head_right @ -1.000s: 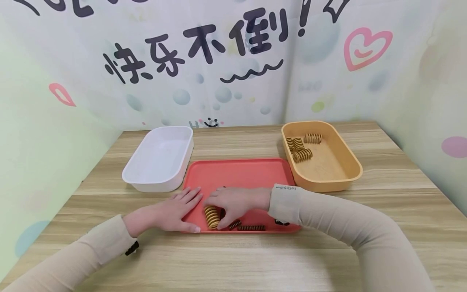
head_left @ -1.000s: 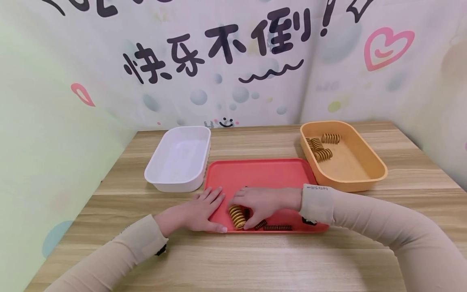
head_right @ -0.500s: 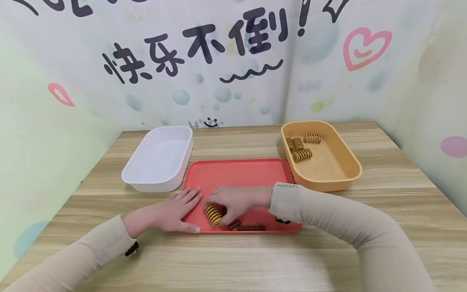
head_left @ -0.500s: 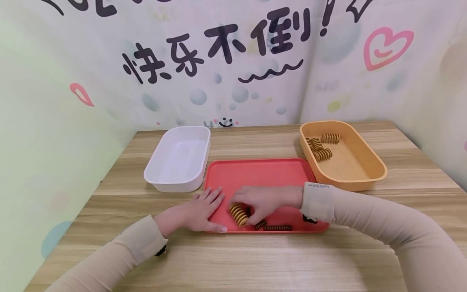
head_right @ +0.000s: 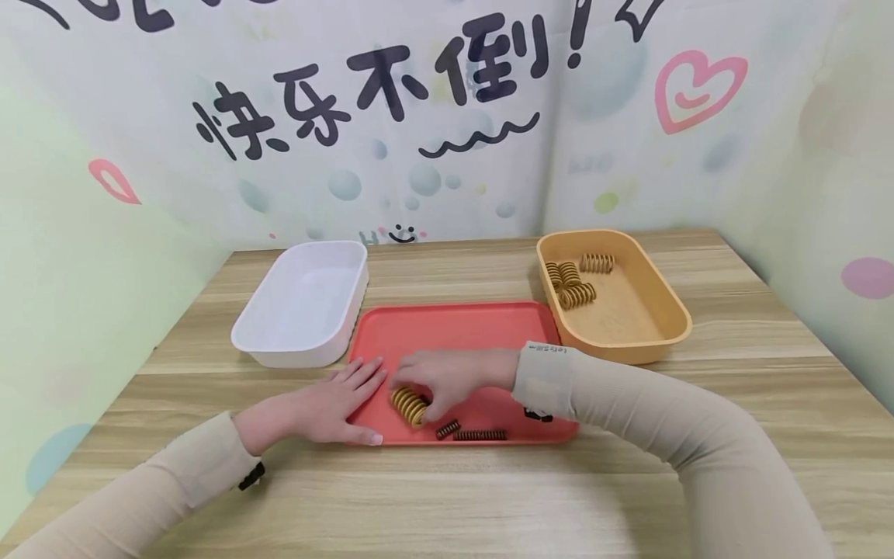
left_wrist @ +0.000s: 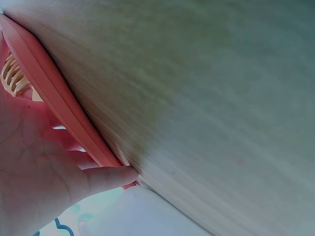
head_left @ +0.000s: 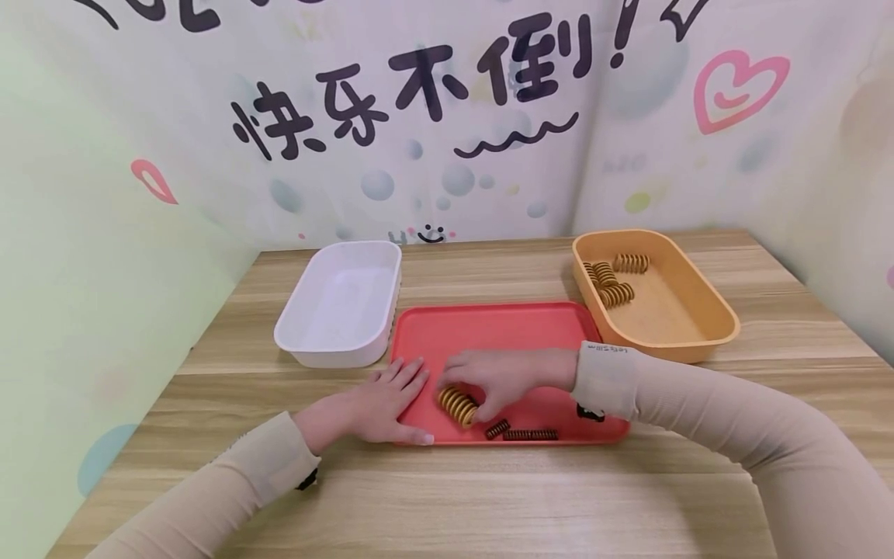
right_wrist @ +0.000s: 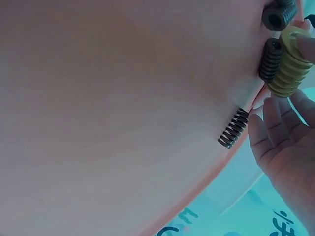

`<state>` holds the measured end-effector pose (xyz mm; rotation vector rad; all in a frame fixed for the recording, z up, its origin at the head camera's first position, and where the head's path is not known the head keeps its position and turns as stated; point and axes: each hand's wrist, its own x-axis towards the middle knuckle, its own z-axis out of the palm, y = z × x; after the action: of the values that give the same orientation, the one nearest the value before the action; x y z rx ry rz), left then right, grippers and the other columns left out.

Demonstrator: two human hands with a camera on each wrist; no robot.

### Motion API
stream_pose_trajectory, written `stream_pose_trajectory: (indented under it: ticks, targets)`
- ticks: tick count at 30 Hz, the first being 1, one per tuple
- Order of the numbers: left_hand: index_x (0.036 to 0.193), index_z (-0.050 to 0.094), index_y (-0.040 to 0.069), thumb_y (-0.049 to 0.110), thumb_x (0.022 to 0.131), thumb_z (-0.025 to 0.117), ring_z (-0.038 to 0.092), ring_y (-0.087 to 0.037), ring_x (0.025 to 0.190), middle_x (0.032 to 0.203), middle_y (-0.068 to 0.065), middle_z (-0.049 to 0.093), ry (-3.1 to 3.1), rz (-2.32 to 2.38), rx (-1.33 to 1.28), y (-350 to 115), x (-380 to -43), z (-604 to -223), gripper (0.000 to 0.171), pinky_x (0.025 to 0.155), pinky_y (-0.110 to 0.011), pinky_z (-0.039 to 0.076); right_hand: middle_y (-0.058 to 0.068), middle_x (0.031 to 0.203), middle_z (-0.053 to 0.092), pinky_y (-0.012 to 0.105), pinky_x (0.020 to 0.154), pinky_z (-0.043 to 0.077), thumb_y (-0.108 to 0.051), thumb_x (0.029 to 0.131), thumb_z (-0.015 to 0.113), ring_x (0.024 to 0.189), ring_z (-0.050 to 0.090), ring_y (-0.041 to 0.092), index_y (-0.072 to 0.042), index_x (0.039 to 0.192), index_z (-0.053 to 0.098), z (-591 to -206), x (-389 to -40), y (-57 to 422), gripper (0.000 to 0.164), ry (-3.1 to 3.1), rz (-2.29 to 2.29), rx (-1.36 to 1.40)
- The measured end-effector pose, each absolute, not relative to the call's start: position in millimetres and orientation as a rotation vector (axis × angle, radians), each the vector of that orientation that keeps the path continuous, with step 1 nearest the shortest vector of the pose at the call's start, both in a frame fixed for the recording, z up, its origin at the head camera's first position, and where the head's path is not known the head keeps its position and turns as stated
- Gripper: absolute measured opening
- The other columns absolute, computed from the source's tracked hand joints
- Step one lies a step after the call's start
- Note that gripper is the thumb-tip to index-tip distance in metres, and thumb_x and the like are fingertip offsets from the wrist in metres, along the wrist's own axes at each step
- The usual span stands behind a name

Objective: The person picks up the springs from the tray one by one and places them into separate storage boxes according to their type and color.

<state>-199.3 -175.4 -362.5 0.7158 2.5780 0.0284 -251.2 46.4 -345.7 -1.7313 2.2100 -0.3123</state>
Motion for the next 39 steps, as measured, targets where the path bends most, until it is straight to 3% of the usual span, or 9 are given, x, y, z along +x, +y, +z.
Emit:
stream_pose_trajectory:
  ticks: [28, 39]
  targets:
    - [0.147, 0.014, 0.011, 0.068, 0.078, 0.049, 0.002, -0.034, 0.14, 0.155, -0.007, 0.005, 2.584, 0.038, 0.714, -175, -197, -361, 0.096, 0.109, -0.052, 0.015, -0.003, 0.121, 0.052, 0.032, 0.099, 0.036, -0.012, 0.077, 0.067, 0.114, 0.043, 0.013, -0.011, 0.124, 0.052, -321, -269, 69, 0.049, 2.167, -0.279, -1.704]
    - [0.148, 0.013, 0.012, 0.068, 0.078, 0.05, 0.0, -0.033, 0.14, 0.155, -0.006, 0.004, 2.571, 0.067, 0.675, -173, -197, -360, 0.096, 0.11, -0.052, 0.014, 0.004, 0.125, 0.052, 0.039, 0.101, 0.034, -0.006, 0.077, 0.068, 0.117, 0.046, 0.018, -0.006, 0.124, 0.052, -302, -275, 93, 0.05, 2.195, -0.278, -1.726]
